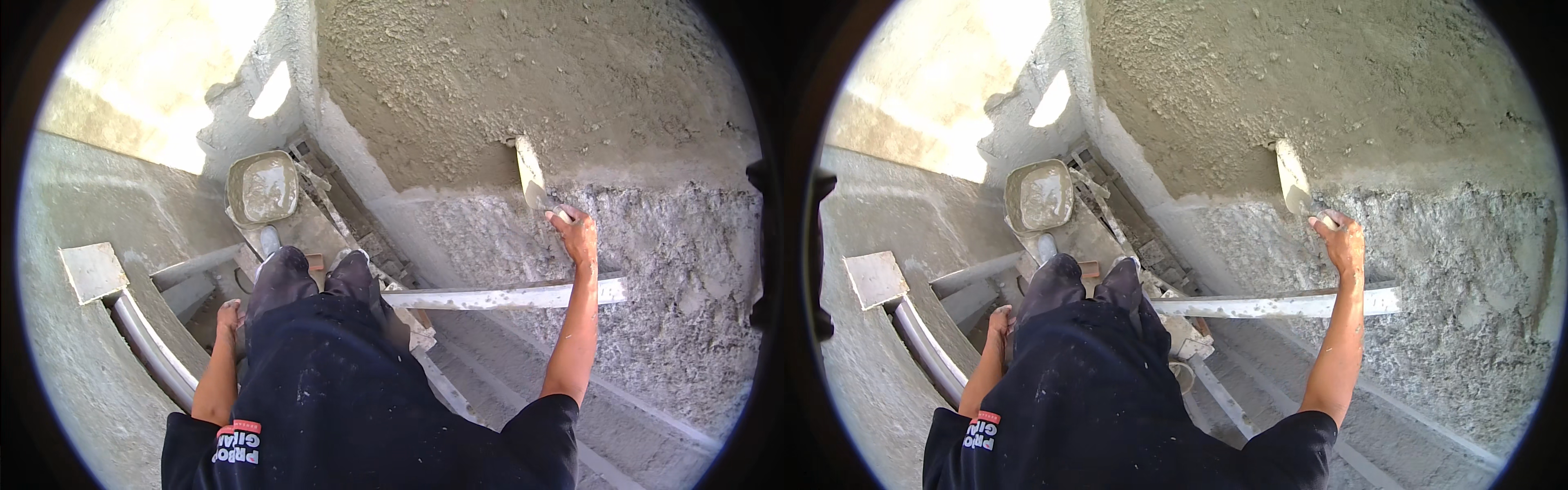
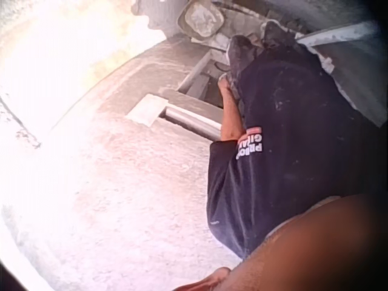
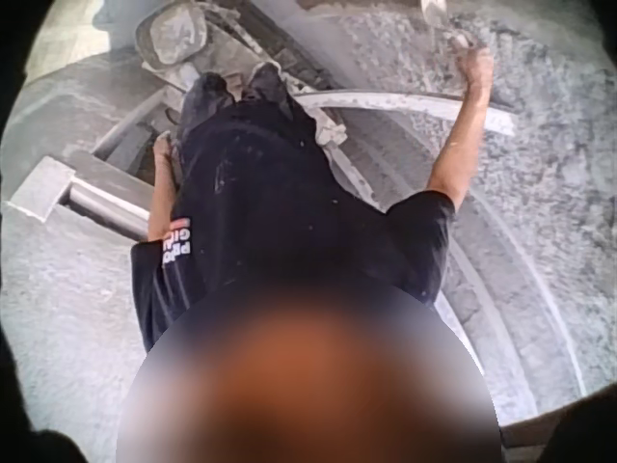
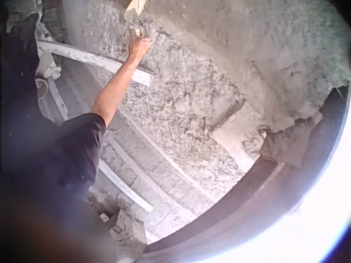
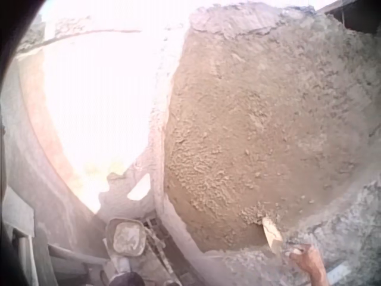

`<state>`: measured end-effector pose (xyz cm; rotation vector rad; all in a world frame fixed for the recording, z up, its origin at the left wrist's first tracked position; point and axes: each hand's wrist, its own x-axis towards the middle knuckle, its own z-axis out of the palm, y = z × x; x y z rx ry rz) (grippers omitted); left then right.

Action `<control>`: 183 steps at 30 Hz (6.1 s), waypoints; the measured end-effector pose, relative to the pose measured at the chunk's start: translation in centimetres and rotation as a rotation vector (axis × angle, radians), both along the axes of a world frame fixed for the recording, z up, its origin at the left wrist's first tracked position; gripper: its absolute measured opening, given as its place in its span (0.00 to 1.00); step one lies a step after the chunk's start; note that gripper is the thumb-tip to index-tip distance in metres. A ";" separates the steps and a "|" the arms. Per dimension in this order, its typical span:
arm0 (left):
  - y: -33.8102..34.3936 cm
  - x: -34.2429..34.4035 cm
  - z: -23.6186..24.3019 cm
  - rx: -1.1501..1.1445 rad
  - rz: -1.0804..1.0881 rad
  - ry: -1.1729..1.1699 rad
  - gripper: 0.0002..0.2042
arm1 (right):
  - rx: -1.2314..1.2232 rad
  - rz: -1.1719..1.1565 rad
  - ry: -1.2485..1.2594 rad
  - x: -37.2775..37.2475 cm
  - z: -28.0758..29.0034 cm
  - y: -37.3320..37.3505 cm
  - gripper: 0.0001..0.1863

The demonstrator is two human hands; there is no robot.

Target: The person scoops wet plaster from a bucket with a trowel and applies it to a vertical wall surface, smoothing it in repeated strokes. The person then uses a long straightedge to level the applied plaster along the wall.

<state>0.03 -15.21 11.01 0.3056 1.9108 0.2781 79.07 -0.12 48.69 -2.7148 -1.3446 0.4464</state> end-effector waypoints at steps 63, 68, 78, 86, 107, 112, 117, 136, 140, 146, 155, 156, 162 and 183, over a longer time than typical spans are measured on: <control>10.7 -1.8 -13.2 -0.080 -0.654 0.142 0.45 | -0.516 0.431 0.213 -70.0 -89.2 24.4 0.17; 10.2 -0.7 -12.6 -0.078 -0.673 0.176 0.46 | -0.334 0.413 0.298 -66.0 -79.7 20.7 0.29; 10.4 4.8 -10.1 -0.104 -0.696 0.266 0.49 | -0.019 0.579 0.443 -51.2 -43.8 17.9 0.22; 8.0 6.9 -6.7 0.032 -0.520 0.248 0.39 | -0.122 0.762 0.591 -35.1 -20.2 12.1 0.21; 4.7 6.6 -4.6 0.050 -0.433 0.081 0.38 | -0.236 0.538 0.286 -34.3 -29.4 15.6 0.24; 5.5 8.0 -7.8 -0.138 -0.751 0.136 0.47 | -0.517 0.669 0.333 -48.5 -50.8 13.7 0.26; 7.1 5.9 -10.3 -0.165 -0.735 0.233 0.45 | -0.529 0.797 0.138 -59.3 -69.6 18.0 0.21; 9.7 2.4 -11.2 -0.102 -0.692 0.226 0.45 | -0.051 0.538 0.499 -63.2 -65.2 18.8 0.24; 8.5 3.6 -11.4 -0.161 -0.667 0.230 0.49 | -0.041 0.663 0.399 -58.1 -48.1 20.0 0.22; 4.8 3.4 -11.1 0.038 -0.156 0.144 0.42 | -0.051 0.970 0.540 -49.5 -25.1 22.3 0.21; -4.8 -1.9 -7.6 -0.107 -0.115 0.221 0.31 | -0.059 0.147 0.865 -31.2 -6.0 24.0 0.09; -5.5 -1.6 -8.1 -0.077 -0.152 0.242 0.29 | 0.138 0.111 0.545 -28.5 -2.1 23.9 0.10; -14.6 -0.2 -10.1 -0.321 -0.263 0.228 0.31 | 0.584 0.124 0.297 -22.7 6.3 12.2 0.16; -17.5 -9.9 -34.3 -0.730 -0.161 0.311 0.33 | -0.723 0.326 0.506 -38.2 -46.5 4.1 0.14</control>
